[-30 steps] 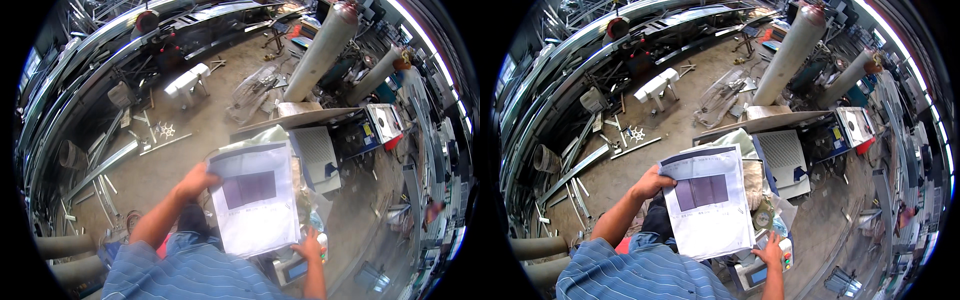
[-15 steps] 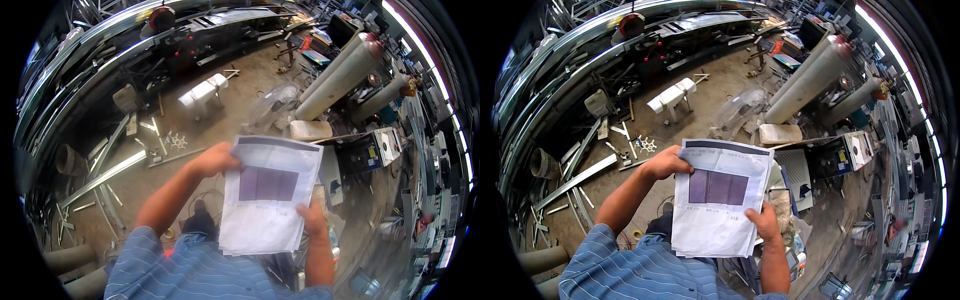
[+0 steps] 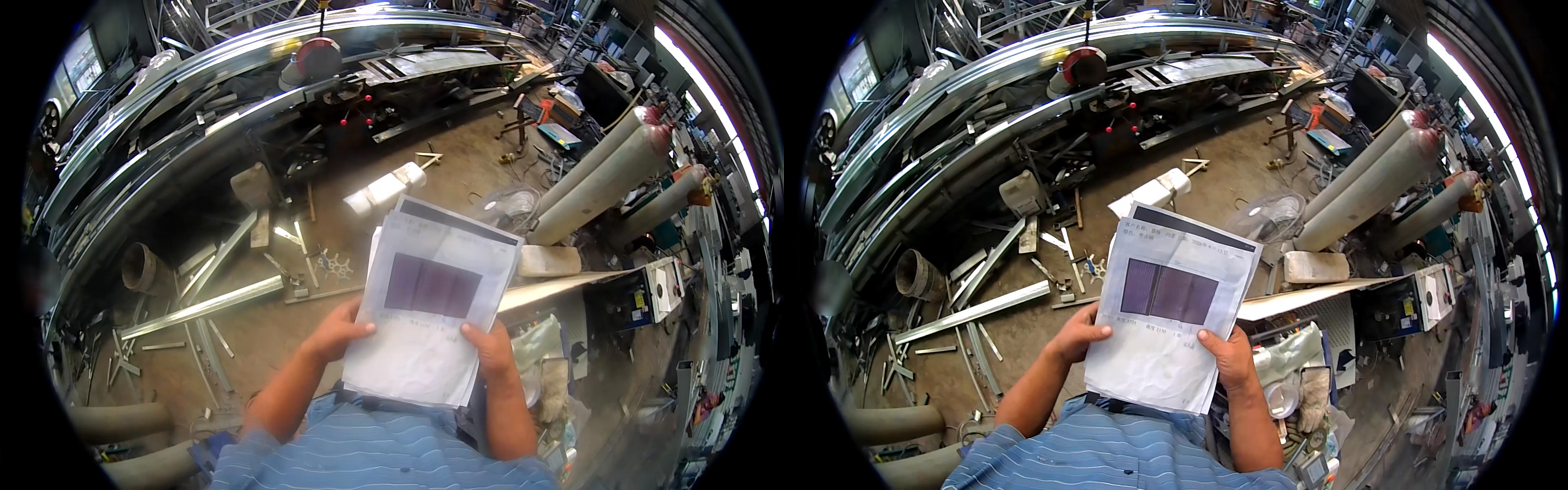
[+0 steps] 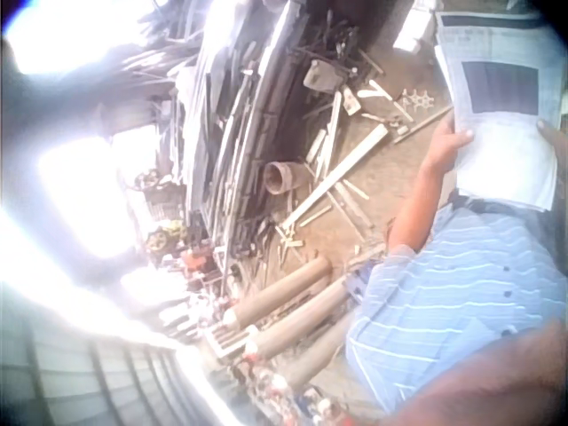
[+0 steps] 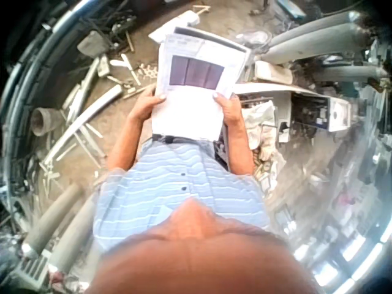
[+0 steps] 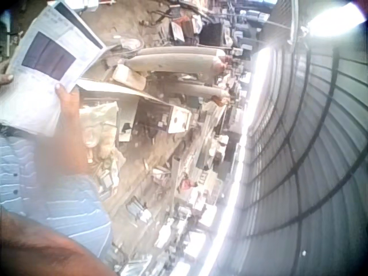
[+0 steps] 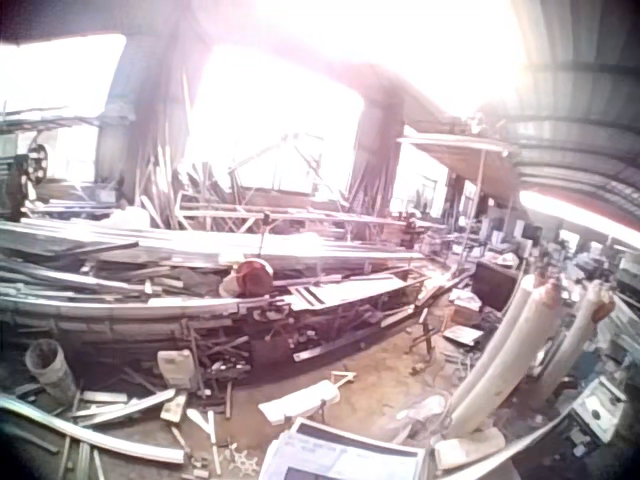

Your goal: The person selects a long metal profile from a stack, positions it in a chop saw, and cuts it. They then consult a document with diagrams, return to the saw, and cut another piece of metal. The person handles the metal pieces and the document throughout the process.

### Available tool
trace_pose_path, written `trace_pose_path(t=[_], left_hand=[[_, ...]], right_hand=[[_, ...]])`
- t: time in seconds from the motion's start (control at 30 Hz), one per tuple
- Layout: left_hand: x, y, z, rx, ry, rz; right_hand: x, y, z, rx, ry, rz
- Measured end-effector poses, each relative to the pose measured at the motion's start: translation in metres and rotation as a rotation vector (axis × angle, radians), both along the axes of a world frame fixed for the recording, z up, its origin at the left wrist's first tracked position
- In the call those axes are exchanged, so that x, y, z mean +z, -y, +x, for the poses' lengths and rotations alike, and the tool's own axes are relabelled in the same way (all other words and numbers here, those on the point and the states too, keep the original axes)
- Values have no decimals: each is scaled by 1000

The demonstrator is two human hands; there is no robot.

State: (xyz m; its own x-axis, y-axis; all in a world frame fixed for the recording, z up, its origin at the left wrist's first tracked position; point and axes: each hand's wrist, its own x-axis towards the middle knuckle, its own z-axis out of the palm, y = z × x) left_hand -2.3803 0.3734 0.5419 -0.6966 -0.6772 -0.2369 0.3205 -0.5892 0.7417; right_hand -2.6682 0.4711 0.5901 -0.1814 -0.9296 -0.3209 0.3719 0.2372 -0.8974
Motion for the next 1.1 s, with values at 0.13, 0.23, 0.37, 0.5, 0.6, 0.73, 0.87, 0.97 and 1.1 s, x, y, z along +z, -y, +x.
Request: trace_pose_path(t=[0.13, 0.23, 0.37, 0.5, 0.6, 0.73, 0.87, 0.97, 1.1], left_hand=[[-5, 37, 9, 153, 199, -10], [-18, 80, 14, 219, 249, 33], [-15, 148, 7, 215, 271, 6], [-15, 219, -13, 242, 303, 16], [-10, 263, -28, 321, 313, -1], [-1, 303, -45, 421, 313, -19], [2, 329, -62, 576, 228, 21], [-9, 347, -65, 669, 204, 27], [-12, 373, -58, 642, 311, 24]], right_hand=[[-17, 66, 9, 73, 23, 2], [-26, 114, 4, 149, 56, 29], [-39, 191, -16, 152, 288, -16], [-47, 275, -36, 141, 185, -17], [-45, 334, -49, 142, -39, -35], [-48, 401, -61, 180, -165, -12], [-60, 447, -61, 126, -276, -62], [-68, 474, -51, 44, -285, -177], [-73, 502, -45, 21, -176, -205]])
